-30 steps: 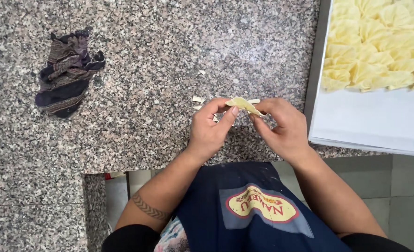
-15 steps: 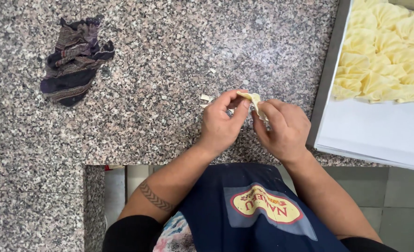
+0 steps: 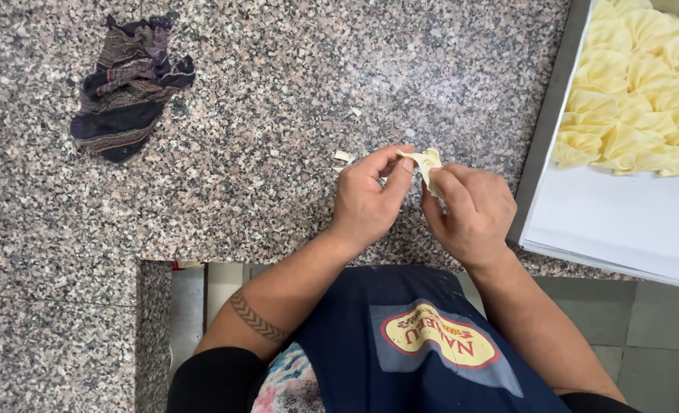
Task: The recorder is seen making fondant flowers for a cake.
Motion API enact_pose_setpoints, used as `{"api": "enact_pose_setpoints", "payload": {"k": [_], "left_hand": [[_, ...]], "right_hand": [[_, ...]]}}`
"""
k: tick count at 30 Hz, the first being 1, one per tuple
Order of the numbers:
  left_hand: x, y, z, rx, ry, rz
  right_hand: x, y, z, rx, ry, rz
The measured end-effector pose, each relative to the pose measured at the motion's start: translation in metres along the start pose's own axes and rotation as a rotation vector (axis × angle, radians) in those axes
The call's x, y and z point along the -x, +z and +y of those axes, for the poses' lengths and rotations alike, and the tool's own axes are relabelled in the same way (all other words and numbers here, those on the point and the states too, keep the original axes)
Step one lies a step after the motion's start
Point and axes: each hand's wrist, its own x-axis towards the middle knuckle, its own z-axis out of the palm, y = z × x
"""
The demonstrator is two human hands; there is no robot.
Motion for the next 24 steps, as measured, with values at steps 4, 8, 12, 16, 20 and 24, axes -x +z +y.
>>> {"api": "enact_pose_setpoints", "payload": {"k": [4, 8, 12, 16, 20, 24], "left_hand": [[-0.001, 0.0, 0.002, -0.032, -0.025, -0.013], [0.0, 0.0, 0.001, -0.048, -0.004, -0.015], [0.001, -0.001, 0.004, -0.041, -0.037, -0.017], [0.002, -0.002, 0.0, 0.007, -0.069, -0.038], [0.001, -0.001, -0.006, 0.012, -0.009, -0.057], [0.002, 0.0, -0.007, -0.031, 0.029, -0.079]], "right_hand": [[0.0, 0.0, 0.0, 0.004, -0.013, 0.008], [0.002, 0.0, -0.002, 0.003, -0.01, 0.008], [0.003, 0.001, -0.002, -0.004, 0.015, 0.007], [0.007, 0.002, -0.001, -0.104, 0.178, -0.015], [0.012, 0.0, 0.0, -0.283, 0.442, -0.078], [0.013, -0.002, 0.001, -0.37, 0.535, -0.077]]}}
